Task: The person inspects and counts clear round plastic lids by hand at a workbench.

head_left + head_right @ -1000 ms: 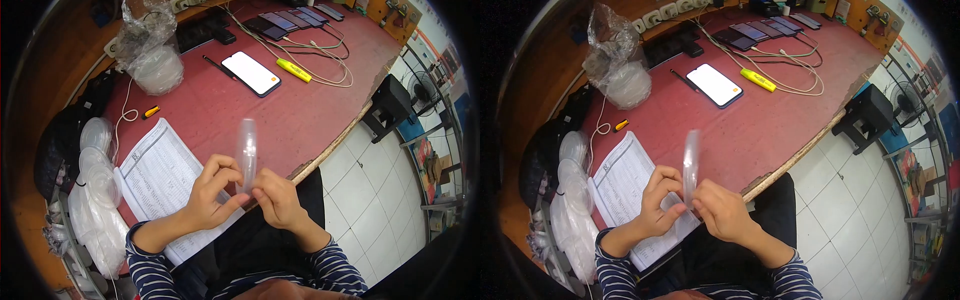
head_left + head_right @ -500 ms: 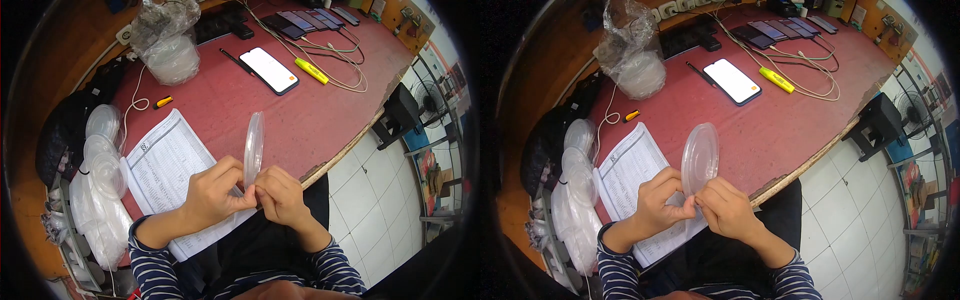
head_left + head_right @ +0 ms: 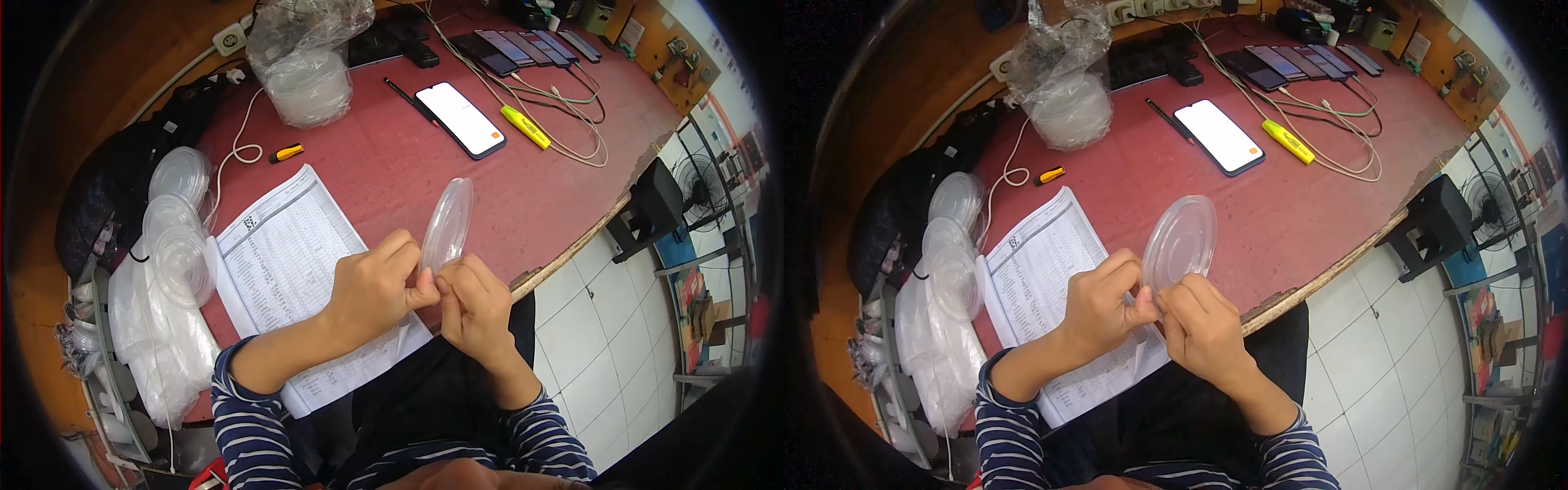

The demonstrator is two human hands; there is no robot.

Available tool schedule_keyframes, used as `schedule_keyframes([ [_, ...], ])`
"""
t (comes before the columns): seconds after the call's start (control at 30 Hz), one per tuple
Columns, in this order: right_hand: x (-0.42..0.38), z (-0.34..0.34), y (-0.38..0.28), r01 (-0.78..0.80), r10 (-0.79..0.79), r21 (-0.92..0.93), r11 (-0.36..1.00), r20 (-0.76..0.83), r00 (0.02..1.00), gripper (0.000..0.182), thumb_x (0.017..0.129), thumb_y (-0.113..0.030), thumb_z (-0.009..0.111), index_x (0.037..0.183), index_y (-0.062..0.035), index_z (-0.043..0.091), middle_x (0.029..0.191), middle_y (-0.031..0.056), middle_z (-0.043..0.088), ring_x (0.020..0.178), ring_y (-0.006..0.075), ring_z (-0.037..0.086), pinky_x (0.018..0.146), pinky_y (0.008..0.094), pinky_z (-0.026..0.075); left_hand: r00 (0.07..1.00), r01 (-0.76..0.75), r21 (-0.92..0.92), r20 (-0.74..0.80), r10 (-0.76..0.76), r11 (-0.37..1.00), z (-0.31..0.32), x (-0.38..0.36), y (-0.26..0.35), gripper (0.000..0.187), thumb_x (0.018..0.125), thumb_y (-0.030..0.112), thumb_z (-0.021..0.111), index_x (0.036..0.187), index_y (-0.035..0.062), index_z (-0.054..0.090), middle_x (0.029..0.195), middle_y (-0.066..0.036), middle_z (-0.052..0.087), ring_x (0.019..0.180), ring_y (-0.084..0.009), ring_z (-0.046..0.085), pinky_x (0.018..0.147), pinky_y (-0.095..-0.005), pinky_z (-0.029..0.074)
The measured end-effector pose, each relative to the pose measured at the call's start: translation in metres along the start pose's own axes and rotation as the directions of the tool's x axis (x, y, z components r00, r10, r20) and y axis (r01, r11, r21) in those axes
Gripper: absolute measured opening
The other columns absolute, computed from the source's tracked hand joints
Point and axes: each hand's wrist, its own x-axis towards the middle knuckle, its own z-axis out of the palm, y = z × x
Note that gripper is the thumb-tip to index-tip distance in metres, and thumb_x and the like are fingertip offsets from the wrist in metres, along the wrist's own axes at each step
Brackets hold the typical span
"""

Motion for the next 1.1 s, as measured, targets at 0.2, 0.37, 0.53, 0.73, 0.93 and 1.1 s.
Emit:
schedule_keyframes([
  [0.2,-0.015,-0.057,0.001,-0.177,0.214,0.12,0.977,-0.508,0.834,0.015,0.084,-0.004,0.044,0.071,-0.0002,0.049,0.065,0.0058,0.048,0.058,0.0156,0.045,0.052,0.0239,0.033,0.935,0.344,-0.059,-0.073,-0.348,0.937,-0.021,0.01,-0.064,0.017,0.074,0.009,0.053,0.06,-0.0012,0.049,0.06,-0.011,0.047,0.05,-0.0223,0.048,0.048,-0.0322,0.037],
  [0.37,-0.01,-0.069,0.007,-0.193,0.312,0.306,0.932,-0.41,0.857,0.022,0.089,-0.011,0.04,0.071,-0.0005,0.046,0.068,0.0015,0.043,0.06,0.0089,0.038,0.054,0.0204,0.028,0.811,0.585,-0.012,0.015,-0.585,0.811,-0.018,0.023,-0.077,0.016,0.077,0.014,0.053,0.072,-0.0015,0.057,0.068,-0.011,0.053,0.06,-0.0218,0.053,0.055,-0.0335,0.04],
  [0.53,-0.011,-0.049,0.006,-0.323,0.45,0.599,0.732,-0.069,0.89,0.02,0.09,-0.013,0.041,0.077,-0.0006,0.051,0.072,0.002,0.047,0.063,0.0081,0.043,0.058,0.0212,0.034,0.949,0.255,-0.044,-0.182,-0.259,0.966,-0.017,0.017,-0.038,0.023,0.077,0.017,0.06,0.095,0.0034,0.054,0.089,-0.009,0.052,0.079,-0.0194,0.052,0.064,-0.0287,0.043],
  [0.73,-0.013,-0.024,-0.004,-0.256,0.155,0.683,0.684,0.206,0.966,0.015,0.088,-0.013,0.046,0.082,-0.0003,0.052,0.074,0.0068,0.05,0.065,0.0137,0.049,0.059,0.0242,0.039,0.906,0.422,-0.721,0.354,-0.232,0.549,-0.009,-0.018,0.025,0.02,0.08,0.018,0.063,0.09,0.0039,0.052,0.077,-0.003,0.045,0.063,-0.0063,0.046,0.053,-0.0185,0.039],
  [0.93,-0.019,-0.021,-0.001,-0.212,0.066,0.753,0.624,0.219,0.973,0.014,0.084,-0.016,0.056,0.084,-0.0018,0.054,0.077,0.007,0.051,0.066,0.0155,0.051,0.059,0.0246,0.04,0.971,0.211,-0.753,0.235,-0.045,0.624,-0.007,-0.022,0.024,0.027,0.076,0.021,0.069,0.089,0.0033,0.052,0.079,-0.005,0.046,0.065,-0.0097,0.048,0.054,-0.0199,0.04],
  [1.1,-0.019,-0.025,0.002,-0.192,0.01,0.777,0.599,0.233,0.972,0.017,0.08,-0.017,0.063,0.082,-0.0023,0.055,0.078,0.0064,0.052,0.066,0.0155,0.051,0.06,0.0245,0.04,0.978,0.116,-0.755,0.2,0.057,0.646,-0.007,-0.021,0.022,0.029,0.075,0.021,0.07,0.088,0.003,0.052,0.081,-0.006,0.047,0.065,-0.0108,0.048,0.054,-0.0205,0.041],
])
